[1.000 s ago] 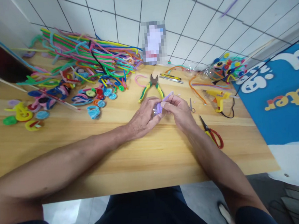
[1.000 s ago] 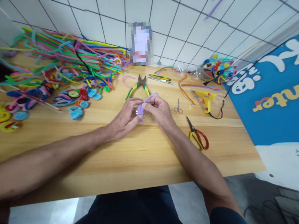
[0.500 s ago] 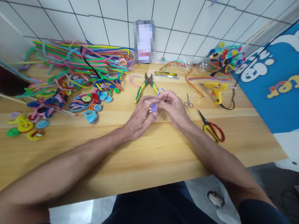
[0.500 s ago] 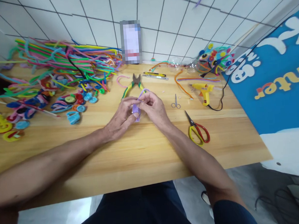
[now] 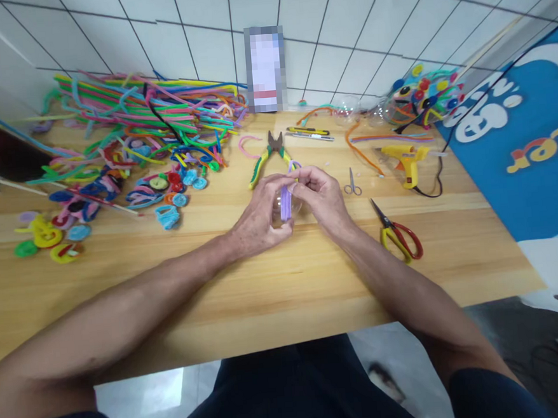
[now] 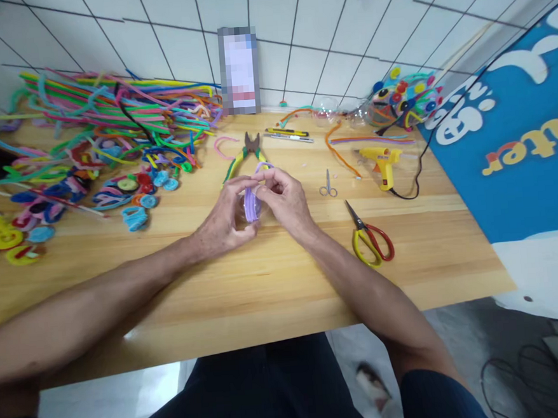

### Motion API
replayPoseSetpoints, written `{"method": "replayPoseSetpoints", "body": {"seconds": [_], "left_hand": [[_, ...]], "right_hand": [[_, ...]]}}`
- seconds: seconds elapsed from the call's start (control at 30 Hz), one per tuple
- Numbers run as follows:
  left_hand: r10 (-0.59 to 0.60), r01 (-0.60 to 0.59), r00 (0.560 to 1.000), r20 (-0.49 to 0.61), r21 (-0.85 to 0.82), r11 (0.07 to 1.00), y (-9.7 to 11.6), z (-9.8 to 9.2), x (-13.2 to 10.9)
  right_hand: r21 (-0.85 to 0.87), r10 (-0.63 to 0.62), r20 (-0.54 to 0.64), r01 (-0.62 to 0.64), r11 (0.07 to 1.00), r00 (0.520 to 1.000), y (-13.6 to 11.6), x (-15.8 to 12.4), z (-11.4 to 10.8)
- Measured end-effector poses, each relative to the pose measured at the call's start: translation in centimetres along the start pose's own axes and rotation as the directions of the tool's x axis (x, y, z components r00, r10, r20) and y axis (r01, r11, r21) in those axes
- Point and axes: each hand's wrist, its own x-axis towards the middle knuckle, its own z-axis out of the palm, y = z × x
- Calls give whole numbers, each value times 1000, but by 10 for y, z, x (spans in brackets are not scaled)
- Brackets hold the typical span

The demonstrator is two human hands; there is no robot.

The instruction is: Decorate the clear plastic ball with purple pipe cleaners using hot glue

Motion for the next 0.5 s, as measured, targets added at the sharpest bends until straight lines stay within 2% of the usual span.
{"method": "replayPoseSetpoints", "body": {"seconds": [0.5], "left_hand": [[-73,73,997,23,-8,997,0,-1,-4]], "right_hand": [[-1,16,-27,-16,1000,1000,3,1,-2]]}}
